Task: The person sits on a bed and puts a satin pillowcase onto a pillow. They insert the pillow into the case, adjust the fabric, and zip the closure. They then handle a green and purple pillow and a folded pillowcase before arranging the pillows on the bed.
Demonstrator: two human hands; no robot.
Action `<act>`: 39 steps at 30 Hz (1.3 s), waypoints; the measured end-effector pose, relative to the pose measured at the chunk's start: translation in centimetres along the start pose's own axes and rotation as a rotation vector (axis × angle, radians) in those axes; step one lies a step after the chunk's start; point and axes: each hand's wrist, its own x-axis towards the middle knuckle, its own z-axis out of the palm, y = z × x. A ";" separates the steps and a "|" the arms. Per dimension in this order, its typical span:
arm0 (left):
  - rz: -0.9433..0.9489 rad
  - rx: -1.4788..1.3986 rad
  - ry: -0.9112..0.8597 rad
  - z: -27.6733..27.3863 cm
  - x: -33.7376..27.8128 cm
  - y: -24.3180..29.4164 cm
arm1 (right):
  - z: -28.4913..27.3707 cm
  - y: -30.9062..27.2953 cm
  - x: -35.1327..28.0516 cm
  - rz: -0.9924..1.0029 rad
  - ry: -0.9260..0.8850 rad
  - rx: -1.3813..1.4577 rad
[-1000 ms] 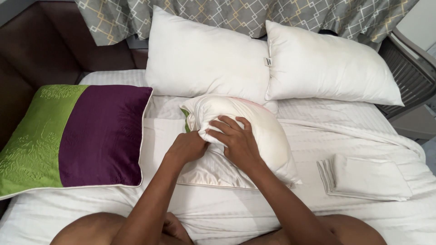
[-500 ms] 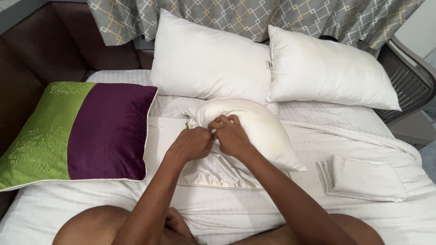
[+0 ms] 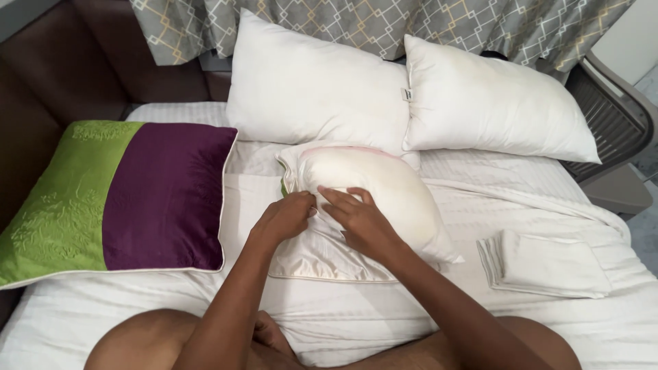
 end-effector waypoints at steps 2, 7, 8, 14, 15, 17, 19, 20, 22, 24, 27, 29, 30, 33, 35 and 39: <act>-0.052 0.027 -0.016 0.0 -0.2 -0.3 | -1.3 -1.8 -0.5 0.030 -0.016 -0.102; -0.122 0.078 -0.030 -0.6 0.0 -0.3 | -5.0 -4.1 -0.4 0.066 0.072 -0.179; -0.107 0.094 -0.036 -0.5 -0.1 -0.4 | -4.9 -4.2 -0.3 0.106 -0.006 -0.211; -0.060 0.241 -0.059 -1.7 -0.2 0.7 | -2.0 -2.3 2.3 0.156 -0.114 -0.348; -0.035 0.271 -0.046 -1.9 -0.3 1.1 | -2.1 -2.2 3.0 0.187 -0.175 -0.353; 0.001 0.270 0.008 -2.0 -0.3 1.4 | -2.2 -1.9 4.3 0.200 -0.202 -0.328; 0.039 0.269 0.064 -2.7 -0.4 2.4 | -2.4 -1.5 5.9 0.212 -0.229 -0.306; 0.041 0.261 0.090 -3.3 -0.4 3.2 | -2.6 -1.3 6.6 0.225 -0.287 -0.303; 0.041 0.251 0.117 -3.8 -0.4 4.1 | -3.3 -1.0 7.9 0.235 -0.349 -0.301; 0.021 0.158 0.166 -4.1 0.0 4.1 | -4.3 -1.0 9.1 0.204 -0.532 -0.258; -0.020 0.047 0.206 -3.8 0.1 3.8 | -0.8 6.4 8.9 0.056 -0.529 0.078; -0.022 0.014 0.207 -3.3 0.2 3.4 | -1.3 6.8 8.3 0.045 -0.526 0.181; -0.024 -0.020 0.208 -3.1 0.3 3.2 | -1.7 7.0 7.9 0.034 -0.522 0.283; 0.041 -0.057 0.189 -2.4 0.2 2.2 | -3.4 3.3 6.2 0.070 -0.437 0.109; 0.065 -0.066 0.159 -2.0 0.4 1.7 | -3.5 1.3 4.1 0.057 -0.382 -0.004; 0.098 -0.081 0.057 -1.2 0.5 1.3 | -3.1 1.7 0.1 0.006 -0.155 0.130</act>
